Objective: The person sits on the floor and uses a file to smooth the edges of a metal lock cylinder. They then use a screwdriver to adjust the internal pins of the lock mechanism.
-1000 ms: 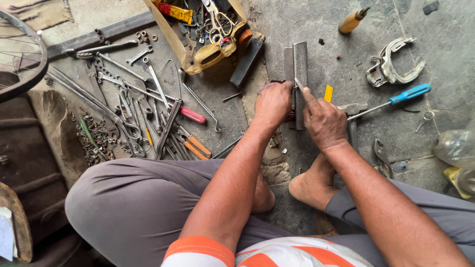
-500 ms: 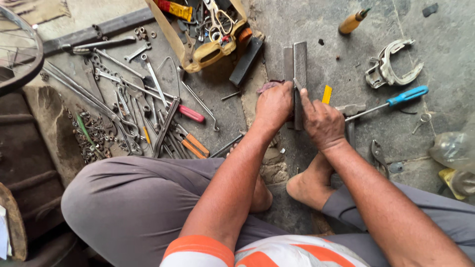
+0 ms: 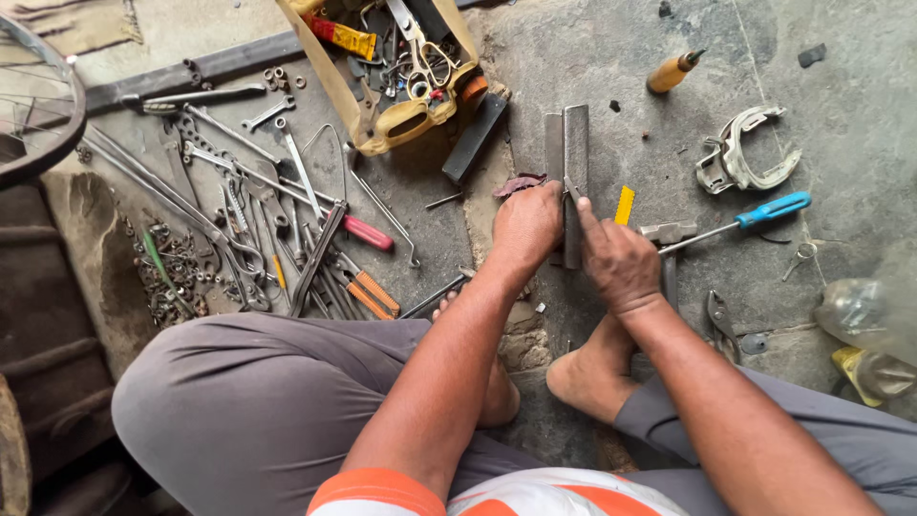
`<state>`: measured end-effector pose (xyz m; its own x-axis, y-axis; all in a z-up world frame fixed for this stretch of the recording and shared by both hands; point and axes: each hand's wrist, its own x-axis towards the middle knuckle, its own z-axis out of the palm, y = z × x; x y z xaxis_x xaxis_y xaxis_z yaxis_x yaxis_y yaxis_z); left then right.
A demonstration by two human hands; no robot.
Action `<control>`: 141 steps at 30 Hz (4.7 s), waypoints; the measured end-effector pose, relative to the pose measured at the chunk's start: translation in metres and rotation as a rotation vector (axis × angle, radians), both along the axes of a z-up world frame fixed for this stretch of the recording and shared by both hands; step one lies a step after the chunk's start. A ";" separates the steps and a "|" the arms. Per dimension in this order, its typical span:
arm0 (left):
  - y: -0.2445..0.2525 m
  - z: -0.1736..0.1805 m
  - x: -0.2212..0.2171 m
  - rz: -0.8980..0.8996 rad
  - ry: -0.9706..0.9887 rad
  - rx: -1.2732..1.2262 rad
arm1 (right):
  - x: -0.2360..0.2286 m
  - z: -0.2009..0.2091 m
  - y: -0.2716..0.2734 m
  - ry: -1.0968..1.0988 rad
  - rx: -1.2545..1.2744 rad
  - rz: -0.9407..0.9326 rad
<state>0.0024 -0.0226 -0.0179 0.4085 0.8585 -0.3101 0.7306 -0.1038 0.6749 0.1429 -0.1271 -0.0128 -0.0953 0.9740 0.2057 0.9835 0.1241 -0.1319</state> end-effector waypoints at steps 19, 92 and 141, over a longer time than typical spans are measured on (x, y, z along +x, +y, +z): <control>-0.028 0.014 -0.028 0.015 -0.078 0.008 | 0.031 0.005 -0.003 0.649 -0.274 -0.625; -0.147 0.180 -0.076 0.035 -0.337 0.278 | -0.025 0.184 -0.131 0.727 -0.664 -0.565; -0.128 0.154 -0.073 0.193 -0.518 0.021 | -0.052 0.185 -0.102 0.782 -0.229 -0.405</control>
